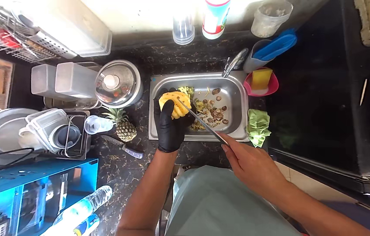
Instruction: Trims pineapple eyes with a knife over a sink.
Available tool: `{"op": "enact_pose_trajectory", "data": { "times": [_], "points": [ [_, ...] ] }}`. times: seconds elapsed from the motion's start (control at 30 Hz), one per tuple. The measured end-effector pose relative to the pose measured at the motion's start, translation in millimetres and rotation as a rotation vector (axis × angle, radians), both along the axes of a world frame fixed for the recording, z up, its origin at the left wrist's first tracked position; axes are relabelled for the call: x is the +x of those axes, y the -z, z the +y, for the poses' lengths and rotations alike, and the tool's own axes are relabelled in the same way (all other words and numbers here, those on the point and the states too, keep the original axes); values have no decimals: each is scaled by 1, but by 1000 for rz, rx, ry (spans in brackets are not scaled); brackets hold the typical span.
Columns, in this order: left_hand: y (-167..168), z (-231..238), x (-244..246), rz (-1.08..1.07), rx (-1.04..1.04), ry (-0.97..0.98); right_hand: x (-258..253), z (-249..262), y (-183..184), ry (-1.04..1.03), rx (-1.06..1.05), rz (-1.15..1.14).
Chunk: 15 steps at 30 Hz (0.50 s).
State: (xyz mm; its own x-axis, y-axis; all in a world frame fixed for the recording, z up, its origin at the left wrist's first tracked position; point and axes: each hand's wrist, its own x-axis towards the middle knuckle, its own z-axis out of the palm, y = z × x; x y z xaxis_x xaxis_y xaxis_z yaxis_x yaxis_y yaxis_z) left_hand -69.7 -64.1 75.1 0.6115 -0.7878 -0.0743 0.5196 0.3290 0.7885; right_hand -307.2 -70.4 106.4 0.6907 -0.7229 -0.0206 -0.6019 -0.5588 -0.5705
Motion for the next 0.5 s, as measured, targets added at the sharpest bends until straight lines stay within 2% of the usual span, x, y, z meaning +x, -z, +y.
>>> {"op": "enact_pose_trajectory", "data": {
  "times": [0.23, 0.37, 0.5],
  "points": [
    [2, 1, -4, -58, 39, -13, 12, 6, 3, 8, -38, 85],
    [3, 3, -25, 25, 97, -32, 25, 0, 8, 39, -25, 89],
    [7, 3, -2, 46, 125, -46, 14, -12, 14, 167, -84, 113]
  ]
}}
